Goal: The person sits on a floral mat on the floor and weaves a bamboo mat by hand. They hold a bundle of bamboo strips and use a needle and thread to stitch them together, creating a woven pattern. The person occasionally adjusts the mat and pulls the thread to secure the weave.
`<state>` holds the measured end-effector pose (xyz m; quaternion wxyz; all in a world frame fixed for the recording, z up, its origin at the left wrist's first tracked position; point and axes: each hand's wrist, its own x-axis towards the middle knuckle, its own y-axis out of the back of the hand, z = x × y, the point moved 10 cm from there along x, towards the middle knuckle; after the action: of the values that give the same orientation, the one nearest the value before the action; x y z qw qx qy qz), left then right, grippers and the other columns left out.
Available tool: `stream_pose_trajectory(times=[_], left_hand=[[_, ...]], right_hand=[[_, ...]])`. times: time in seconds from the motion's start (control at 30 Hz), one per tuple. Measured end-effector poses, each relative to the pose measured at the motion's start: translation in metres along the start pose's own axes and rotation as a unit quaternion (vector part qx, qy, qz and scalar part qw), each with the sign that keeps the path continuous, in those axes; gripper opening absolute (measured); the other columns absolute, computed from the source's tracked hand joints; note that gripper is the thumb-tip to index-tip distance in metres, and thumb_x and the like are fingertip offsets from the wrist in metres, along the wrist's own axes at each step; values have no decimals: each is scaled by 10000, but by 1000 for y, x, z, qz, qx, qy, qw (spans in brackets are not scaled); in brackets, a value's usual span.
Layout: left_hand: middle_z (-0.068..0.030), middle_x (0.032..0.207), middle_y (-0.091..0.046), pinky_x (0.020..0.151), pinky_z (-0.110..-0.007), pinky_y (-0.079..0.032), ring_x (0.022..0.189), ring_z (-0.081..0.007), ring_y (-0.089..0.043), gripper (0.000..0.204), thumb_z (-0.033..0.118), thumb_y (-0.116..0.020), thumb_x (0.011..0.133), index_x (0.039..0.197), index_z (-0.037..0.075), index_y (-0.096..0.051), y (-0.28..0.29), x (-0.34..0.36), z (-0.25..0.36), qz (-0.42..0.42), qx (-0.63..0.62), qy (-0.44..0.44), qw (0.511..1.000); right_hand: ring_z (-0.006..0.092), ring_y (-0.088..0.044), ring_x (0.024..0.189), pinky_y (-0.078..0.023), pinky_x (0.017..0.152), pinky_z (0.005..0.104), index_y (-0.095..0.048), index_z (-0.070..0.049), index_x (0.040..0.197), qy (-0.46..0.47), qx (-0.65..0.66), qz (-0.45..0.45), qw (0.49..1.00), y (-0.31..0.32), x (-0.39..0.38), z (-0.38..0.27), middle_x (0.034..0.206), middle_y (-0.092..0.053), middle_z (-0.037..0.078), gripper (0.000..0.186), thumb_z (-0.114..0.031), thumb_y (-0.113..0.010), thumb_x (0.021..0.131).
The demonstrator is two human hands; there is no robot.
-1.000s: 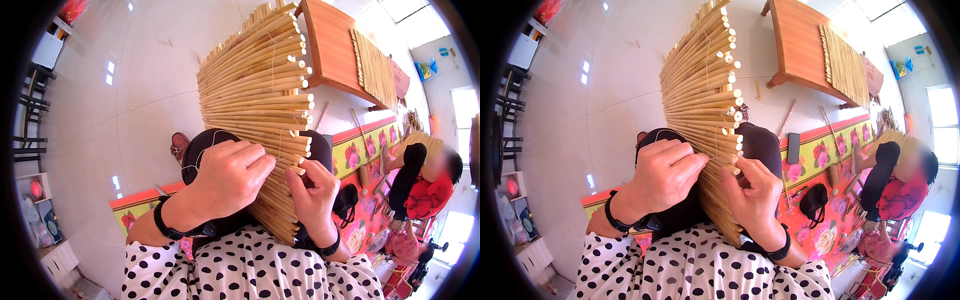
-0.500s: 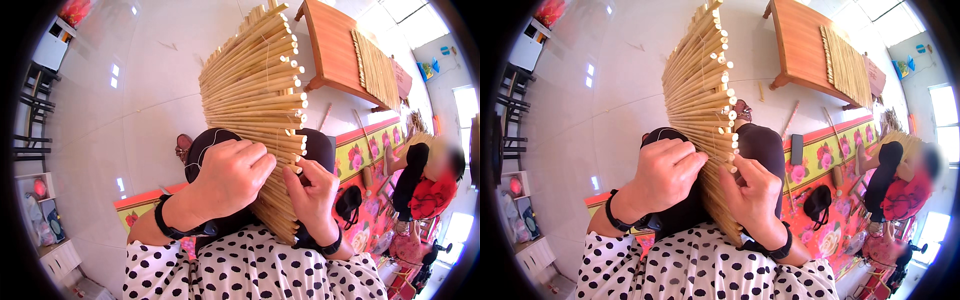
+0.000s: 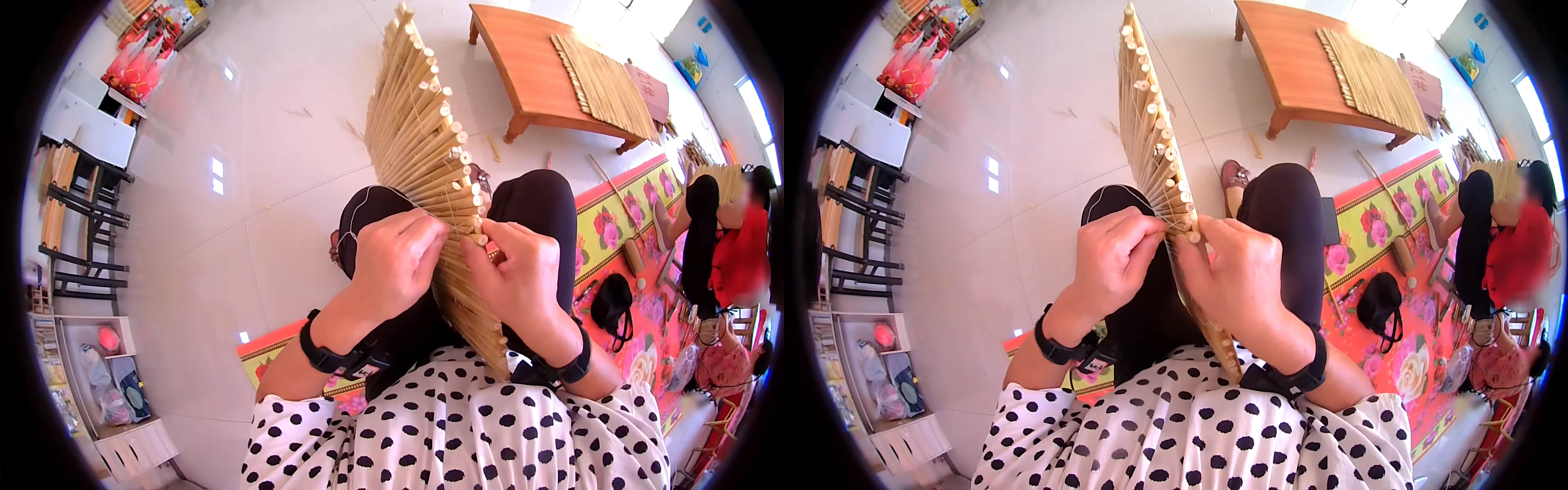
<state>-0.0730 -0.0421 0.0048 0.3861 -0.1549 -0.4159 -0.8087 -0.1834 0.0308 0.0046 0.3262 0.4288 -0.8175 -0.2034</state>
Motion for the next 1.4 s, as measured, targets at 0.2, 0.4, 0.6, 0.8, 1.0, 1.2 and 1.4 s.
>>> stream_pose_trajectory(times=[0.2, 0.4, 0.6, 0.8, 1.0, 1.2, 1.4], left_hand=[[-112, 715, -605, 530, -361, -456, 615, -296, -599, 75, -31, -658, 777, 819, 10, -612, 0, -7, -10, -21, 77, 0, 997], [-113, 748, -632, 552, -377, -478, 633, -306, -611, 69, 5, -656, 791, 857, 20, -642, 3, -5, -32, -12, 74, 55, 996], [-107, 818, -659, 596, -379, -492, 697, -302, -624, 159, 5, -647, 796, 950, 29, -676, -16, 2, -44, -25, 24, 48, 998], [-98, 771, -626, 618, -381, -501, 698, -288, -620, 169, 0, -650, 779, 944, 29, -673, -24, 13, -49, -57, 15, 61, 996], [-80, 713, -586, 538, -366, -469, 637, -265, -598, 146, -23, -682, 747, 882, 23, -652, -1, 6, -40, -34, 80, 33, 996], [-84, 680, -563, 511, -365, -442, 601, -268, -571, 137, -46, -688, 743, 854, 20, -640, 8, 1, -40, -28, 87, 37, 995], [-89, 739, -612, 565, -294, -452, 620, -184, -578, 103, -46, -616, 832, 913, 2, -659, 52, -32, -74, 1, 54, 154, 987]], right_hand=[[359, -590, 542, -461, 489, 385, -630, 12, 720, 2, -5, -64, 998, -22, 10, 10, 634, -600, 188, 260, -227, -703, 794], [268, -570, 477, -441, 473, 333, -666, 25, 792, -5, -17, -106, 994, -41, 26, 22, 591, -596, 160, 214, -185, -710, 792], [203, -589, 458, -438, 469, 312, -681, 23, 830, -53, -9, -129, 990, -36, 36, 30, 581, -609, 131, 192, -165, -710, 803], [194, -609, 503, -446, 491, 308, -689, 27, 882, -76, 10, -128, 989, -33, 40, 45, 625, -620, 132, 196, -151, -718, 804], [306, -603, 565, -470, 532, 360, -685, 23, 873, -36, 10, -122, 992, -44, 39, 33, 658, -607, 153, 202, -152, -723, 778], [320, -609, 579, -473, 536, 377, -682, 13, 868, -34, 10, -135, 990, -47, 39, 22, 667, -607, 162, 202, -166, -718, 781], [351, -605, 577, -468, 537, 407, -661, 4, 756, -65, 3, -110, 992, -33, 47, 45, 624, -591, 176, 203, -191, -685, 806]])
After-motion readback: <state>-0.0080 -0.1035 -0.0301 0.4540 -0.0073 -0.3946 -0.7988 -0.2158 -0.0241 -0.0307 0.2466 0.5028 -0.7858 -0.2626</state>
